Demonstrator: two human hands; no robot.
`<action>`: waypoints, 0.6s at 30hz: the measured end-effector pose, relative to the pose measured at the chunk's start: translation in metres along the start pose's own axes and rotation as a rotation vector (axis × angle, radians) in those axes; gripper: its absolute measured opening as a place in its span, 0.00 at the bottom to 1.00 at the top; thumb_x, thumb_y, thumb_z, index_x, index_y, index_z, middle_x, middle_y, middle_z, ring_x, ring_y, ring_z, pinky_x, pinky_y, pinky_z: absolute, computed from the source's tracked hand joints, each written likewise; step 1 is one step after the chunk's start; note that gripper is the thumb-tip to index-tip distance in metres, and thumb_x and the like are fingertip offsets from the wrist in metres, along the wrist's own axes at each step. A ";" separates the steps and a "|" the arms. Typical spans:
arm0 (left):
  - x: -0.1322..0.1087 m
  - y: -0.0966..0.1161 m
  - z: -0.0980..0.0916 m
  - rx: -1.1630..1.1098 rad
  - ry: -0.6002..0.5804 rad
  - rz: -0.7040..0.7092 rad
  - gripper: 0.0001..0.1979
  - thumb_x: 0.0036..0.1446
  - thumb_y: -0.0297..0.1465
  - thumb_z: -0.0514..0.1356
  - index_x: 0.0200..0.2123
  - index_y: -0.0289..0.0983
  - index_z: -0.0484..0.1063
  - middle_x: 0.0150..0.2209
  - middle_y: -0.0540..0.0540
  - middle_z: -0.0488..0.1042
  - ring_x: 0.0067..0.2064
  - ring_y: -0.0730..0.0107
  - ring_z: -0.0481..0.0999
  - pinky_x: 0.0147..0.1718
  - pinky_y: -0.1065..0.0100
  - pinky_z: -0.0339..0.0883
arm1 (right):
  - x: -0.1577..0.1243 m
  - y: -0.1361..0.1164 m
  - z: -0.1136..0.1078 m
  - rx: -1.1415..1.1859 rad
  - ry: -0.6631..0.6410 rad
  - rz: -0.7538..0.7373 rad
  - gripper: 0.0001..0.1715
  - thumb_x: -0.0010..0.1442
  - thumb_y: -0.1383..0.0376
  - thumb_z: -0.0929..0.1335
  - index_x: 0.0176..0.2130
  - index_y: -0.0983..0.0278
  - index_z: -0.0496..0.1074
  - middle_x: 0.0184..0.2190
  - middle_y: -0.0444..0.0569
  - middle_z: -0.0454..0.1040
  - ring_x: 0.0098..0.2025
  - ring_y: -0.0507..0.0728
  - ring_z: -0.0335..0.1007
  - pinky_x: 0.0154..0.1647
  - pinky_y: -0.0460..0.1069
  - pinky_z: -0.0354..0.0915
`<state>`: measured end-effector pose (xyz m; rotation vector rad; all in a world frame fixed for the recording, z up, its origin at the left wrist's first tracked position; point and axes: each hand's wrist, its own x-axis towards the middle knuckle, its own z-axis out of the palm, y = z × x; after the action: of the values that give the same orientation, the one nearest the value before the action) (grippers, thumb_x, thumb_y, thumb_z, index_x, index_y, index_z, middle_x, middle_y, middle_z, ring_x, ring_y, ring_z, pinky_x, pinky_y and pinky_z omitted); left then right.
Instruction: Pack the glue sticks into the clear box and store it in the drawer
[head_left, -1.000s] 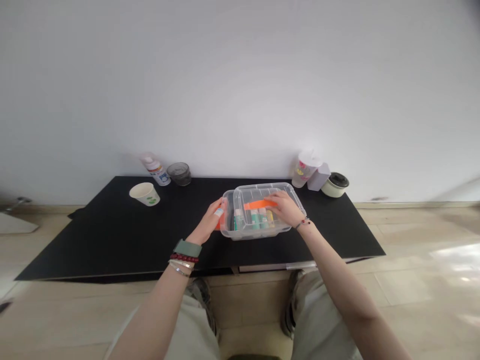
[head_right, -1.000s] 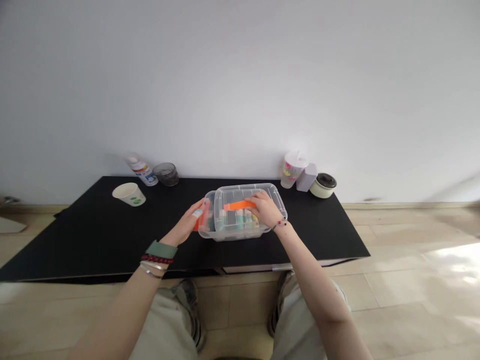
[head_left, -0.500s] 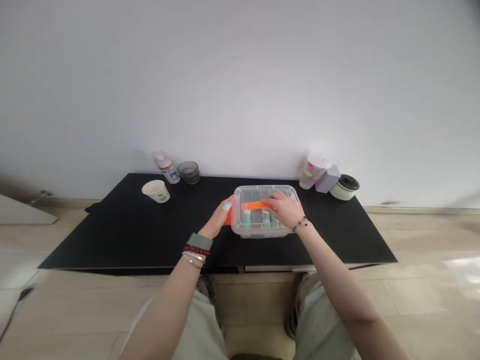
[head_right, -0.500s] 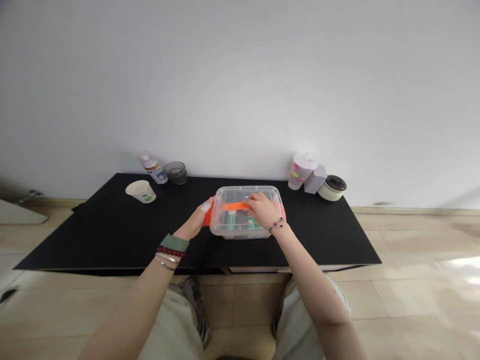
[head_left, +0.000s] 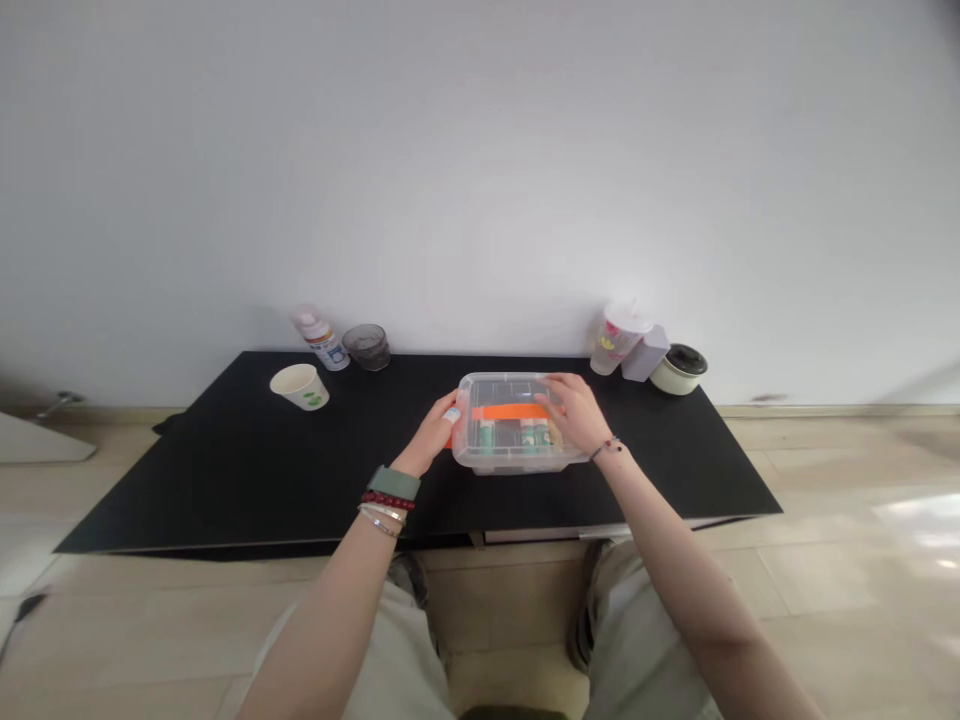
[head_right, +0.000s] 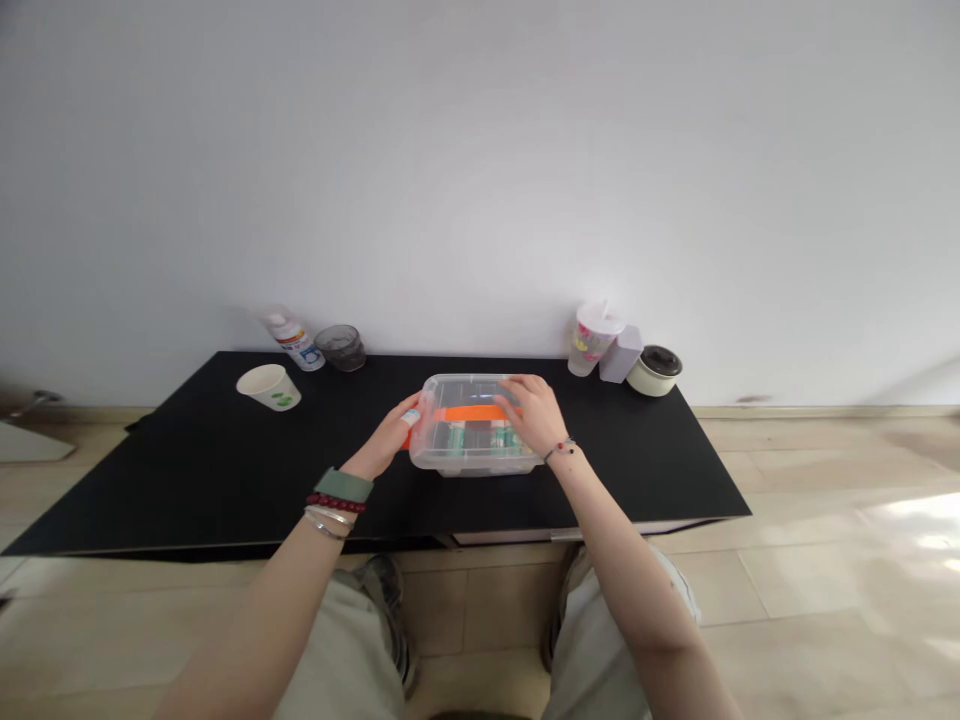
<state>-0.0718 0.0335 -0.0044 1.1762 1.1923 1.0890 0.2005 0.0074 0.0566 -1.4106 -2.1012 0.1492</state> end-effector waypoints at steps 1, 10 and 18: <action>0.000 0.001 0.001 0.023 0.018 -0.005 0.29 0.55 0.41 0.62 0.59 0.39 0.69 0.61 0.40 0.68 0.65 0.48 0.62 0.63 0.51 0.55 | -0.002 0.007 -0.003 -0.016 0.033 0.034 0.24 0.68 0.54 0.61 0.55 0.62 0.74 0.54 0.57 0.72 0.59 0.65 0.64 0.61 0.62 0.59; 0.000 0.008 0.007 0.324 -0.026 0.172 0.27 0.65 0.38 0.52 0.65 0.39 0.60 0.67 0.42 0.60 0.68 0.57 0.55 0.68 0.56 0.43 | -0.015 0.034 0.003 0.074 -0.121 0.203 0.42 0.67 0.42 0.54 0.66 0.67 0.61 0.68 0.58 0.56 0.71 0.63 0.43 0.71 0.61 0.44; 0.001 0.002 0.008 0.374 -0.002 0.232 0.25 0.66 0.39 0.49 0.64 0.38 0.63 0.65 0.41 0.61 0.67 0.56 0.57 0.67 0.54 0.46 | -0.016 0.033 0.001 0.174 -0.075 0.255 0.45 0.64 0.39 0.56 0.64 0.66 0.63 0.67 0.56 0.57 0.71 0.62 0.44 0.72 0.59 0.43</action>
<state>-0.0638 0.0344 -0.0027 1.6348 1.3184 1.0601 0.2307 0.0077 0.0361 -1.5812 -1.9071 0.4818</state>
